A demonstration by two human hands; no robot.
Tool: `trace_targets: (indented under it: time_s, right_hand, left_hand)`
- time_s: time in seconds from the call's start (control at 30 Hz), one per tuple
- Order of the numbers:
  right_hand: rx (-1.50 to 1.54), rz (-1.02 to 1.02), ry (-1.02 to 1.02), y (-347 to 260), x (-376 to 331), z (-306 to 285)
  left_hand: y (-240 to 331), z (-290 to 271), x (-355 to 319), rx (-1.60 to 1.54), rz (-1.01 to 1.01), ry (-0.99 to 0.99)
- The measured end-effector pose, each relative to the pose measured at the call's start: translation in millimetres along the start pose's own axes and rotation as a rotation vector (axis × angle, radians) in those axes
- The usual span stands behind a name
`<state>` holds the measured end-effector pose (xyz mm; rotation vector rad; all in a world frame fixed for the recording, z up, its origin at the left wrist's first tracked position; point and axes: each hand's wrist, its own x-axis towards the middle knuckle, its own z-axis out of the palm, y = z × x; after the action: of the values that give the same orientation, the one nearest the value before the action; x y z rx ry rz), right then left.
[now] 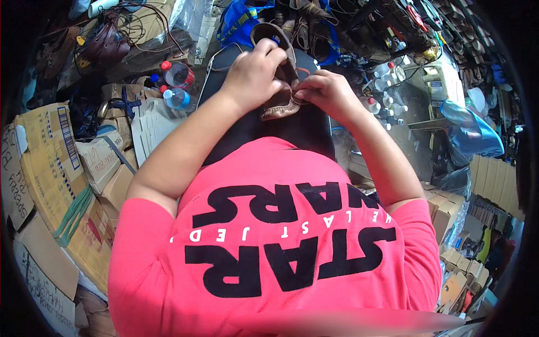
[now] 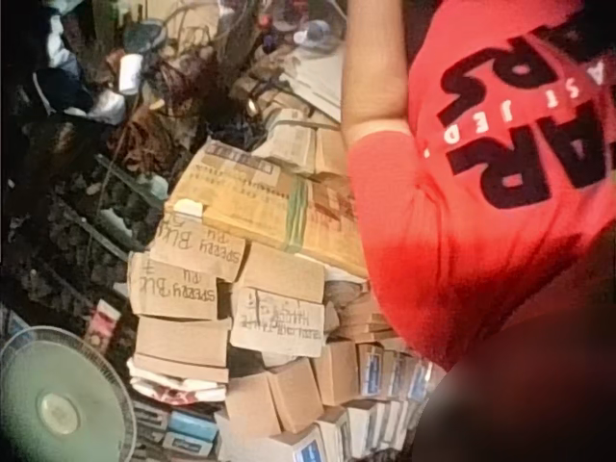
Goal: Sewing together leather shoe components using a needle and thread.
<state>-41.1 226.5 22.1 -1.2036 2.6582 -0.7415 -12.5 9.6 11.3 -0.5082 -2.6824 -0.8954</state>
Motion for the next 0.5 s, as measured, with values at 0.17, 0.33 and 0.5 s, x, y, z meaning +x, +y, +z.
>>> trace_targets:
  time_s: [0.17,0.33,0.5]
  right_hand:
    - [1.473,0.294,0.028,30,-36,-22]
    - [1.789,-0.005,0.219,73,-59,-50]
    - [0.362,0.56,-0.098,49,-50,-15]
  left_hand:
    - [6,-19,-39,-0.104,-0.029,-0.327]
    - [-29,-55,-42,0.001,-0.201,-0.293]
    - [-11,-25,-19,-0.949,-0.367,0.145]
